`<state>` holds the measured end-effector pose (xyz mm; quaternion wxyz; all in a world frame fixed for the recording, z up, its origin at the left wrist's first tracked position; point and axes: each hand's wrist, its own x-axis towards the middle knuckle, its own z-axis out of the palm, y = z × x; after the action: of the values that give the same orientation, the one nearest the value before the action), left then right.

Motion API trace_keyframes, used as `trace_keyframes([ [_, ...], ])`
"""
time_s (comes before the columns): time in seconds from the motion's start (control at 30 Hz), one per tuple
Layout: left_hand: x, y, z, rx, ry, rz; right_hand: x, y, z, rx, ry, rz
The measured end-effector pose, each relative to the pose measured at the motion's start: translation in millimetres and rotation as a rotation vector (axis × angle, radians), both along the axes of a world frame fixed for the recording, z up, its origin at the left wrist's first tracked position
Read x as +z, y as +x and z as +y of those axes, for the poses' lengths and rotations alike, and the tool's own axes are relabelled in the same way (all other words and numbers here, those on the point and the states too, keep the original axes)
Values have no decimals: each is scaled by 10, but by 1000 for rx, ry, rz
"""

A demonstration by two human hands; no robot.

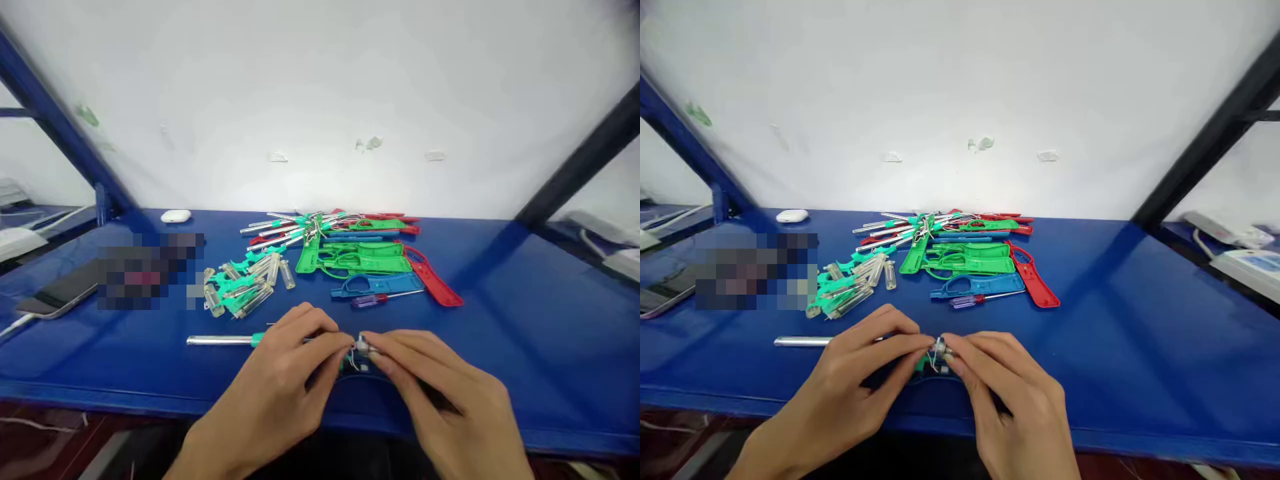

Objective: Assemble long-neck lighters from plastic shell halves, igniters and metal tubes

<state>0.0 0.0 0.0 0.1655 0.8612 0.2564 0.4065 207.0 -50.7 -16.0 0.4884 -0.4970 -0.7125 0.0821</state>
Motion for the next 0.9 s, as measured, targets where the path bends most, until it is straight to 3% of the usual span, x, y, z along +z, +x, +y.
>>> trace_keyframes([
  [0.3, 40, -3, 39, 87, -25, 9, 1, -47, -17, -78, -36, 19],
  [0.9, -31, -37, 19, 26, 45, 117, 15, -34, -5, -28, 13, 2],
])
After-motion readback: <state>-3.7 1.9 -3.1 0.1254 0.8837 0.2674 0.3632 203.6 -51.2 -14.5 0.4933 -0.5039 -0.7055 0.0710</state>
